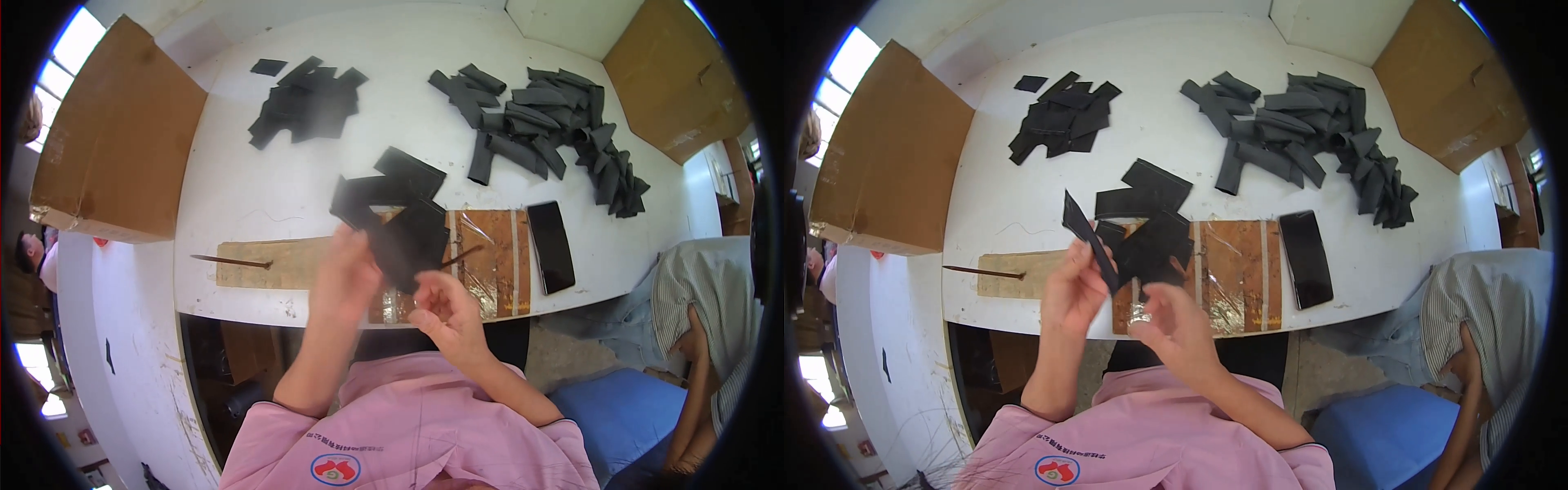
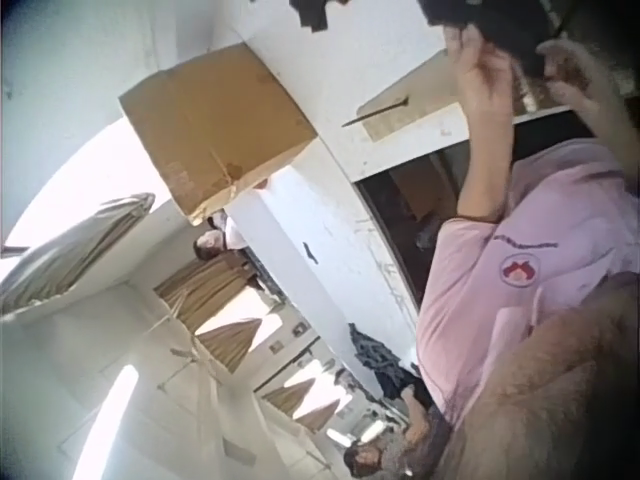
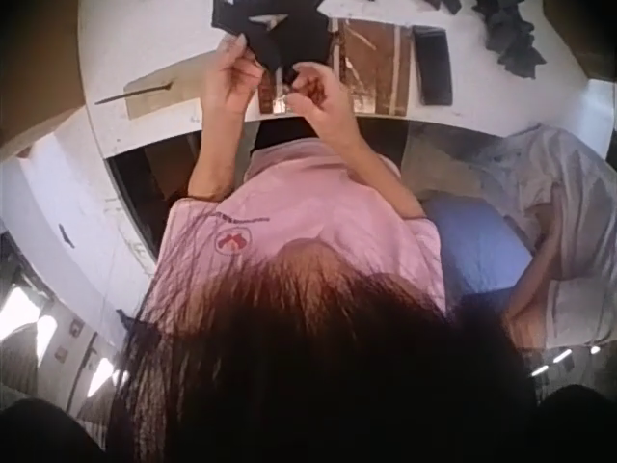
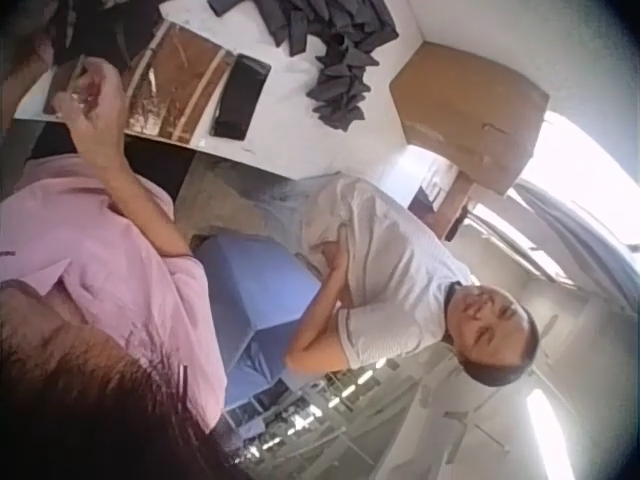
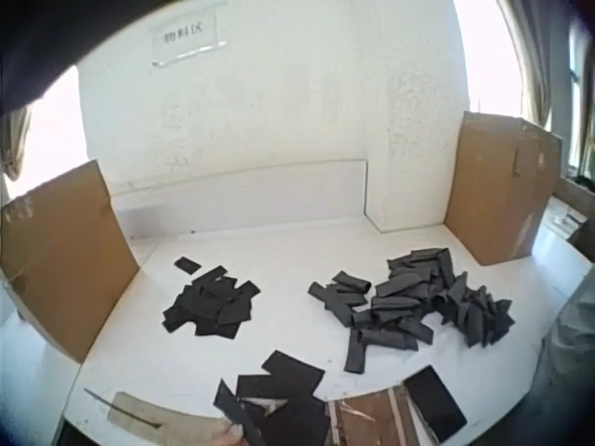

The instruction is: Manually assembling or folding small black foam or rubber parts at a workstation.

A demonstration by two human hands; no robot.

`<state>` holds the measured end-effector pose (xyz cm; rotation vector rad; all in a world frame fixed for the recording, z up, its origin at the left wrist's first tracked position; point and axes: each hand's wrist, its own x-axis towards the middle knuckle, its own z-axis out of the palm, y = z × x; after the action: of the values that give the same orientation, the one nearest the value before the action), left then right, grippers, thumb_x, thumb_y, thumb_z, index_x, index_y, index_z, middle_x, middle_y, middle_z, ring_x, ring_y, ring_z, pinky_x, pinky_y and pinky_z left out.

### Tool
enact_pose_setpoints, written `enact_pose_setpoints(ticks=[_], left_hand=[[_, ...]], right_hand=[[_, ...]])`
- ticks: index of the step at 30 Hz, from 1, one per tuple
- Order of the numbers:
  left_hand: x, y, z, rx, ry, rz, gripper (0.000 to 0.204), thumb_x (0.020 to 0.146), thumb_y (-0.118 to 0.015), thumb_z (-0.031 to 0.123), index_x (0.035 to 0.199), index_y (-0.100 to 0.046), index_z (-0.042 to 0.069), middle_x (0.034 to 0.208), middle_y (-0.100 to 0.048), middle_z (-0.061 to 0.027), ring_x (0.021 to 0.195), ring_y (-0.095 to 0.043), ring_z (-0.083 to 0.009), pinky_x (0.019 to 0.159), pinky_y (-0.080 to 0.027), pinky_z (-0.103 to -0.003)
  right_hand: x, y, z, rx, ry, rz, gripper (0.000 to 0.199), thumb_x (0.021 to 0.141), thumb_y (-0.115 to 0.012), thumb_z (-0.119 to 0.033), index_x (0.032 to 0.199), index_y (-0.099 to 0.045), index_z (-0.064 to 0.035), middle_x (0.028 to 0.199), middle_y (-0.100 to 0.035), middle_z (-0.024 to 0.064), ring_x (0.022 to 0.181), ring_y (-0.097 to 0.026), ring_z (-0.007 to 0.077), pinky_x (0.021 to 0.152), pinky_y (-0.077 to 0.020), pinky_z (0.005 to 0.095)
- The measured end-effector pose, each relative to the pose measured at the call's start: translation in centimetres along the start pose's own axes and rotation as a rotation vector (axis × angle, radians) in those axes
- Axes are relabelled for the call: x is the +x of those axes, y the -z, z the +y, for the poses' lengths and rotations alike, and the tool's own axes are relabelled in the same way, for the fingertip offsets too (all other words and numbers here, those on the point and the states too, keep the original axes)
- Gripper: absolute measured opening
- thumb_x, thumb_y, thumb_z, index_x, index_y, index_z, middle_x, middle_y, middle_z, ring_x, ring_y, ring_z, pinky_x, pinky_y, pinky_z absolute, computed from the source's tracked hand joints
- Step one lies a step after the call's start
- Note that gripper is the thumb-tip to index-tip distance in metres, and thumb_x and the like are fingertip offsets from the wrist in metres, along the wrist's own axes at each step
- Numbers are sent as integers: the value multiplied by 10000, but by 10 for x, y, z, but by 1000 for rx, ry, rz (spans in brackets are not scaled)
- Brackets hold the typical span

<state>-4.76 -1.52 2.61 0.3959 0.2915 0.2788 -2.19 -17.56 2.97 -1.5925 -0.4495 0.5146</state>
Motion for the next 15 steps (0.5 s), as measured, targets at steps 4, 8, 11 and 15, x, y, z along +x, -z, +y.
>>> enact_pose_setpoints(ticks=[4, 8, 11, 15], left_hand=[[-35, -14, -53, 7, 122, 210, 265, 834, -497, 55, 1098, -478, 40, 987, -558, -91, 860, -549, -181, 781, -449, -332], [-38, -19, -62, 169, 74, 136, 118, 822, -545, 90, 930, -564, 47, 916, -593, -57, 786, -570, -165, 733, -465, -316], [-32, -15, -70, 426, 15, 163, 83, 807, -585, 122, 864, -576, 62, 833, -612, -41, 729, -586, -164, 683, -479, -304], [-33, -18, -82, 240, 213, 120, 145, 809, -582, 132, 943, -557, 81, 908, -596, -40, 816, -573, -159, 710, -475, -335]], right_hand=[[-2, -5, 5, 162, 10, 282, 156, 745, -612, -91, 868, -590, 4, 745, -547, 72, 657, -529, 143, 597, -418, 244], [-2, 32, 6, 37, 48, 206, 125, 745, -616, -83, 798, -609, 30, 717, -541, 64, 639, -523, 139, 579, -404, 239], [-11, 46, 8, 42, -55, 145, 122, 748, -619, -75, 811, -609, 29, 716, -548, 57, 640, -528, 126, 570, -407, 232], [-19, 42, -3, 503, -137, 250, 135, 744, -636, -86, 808, -608, 30, 702, -543, 44, 622, -514, 106, 541, -407, 222]])
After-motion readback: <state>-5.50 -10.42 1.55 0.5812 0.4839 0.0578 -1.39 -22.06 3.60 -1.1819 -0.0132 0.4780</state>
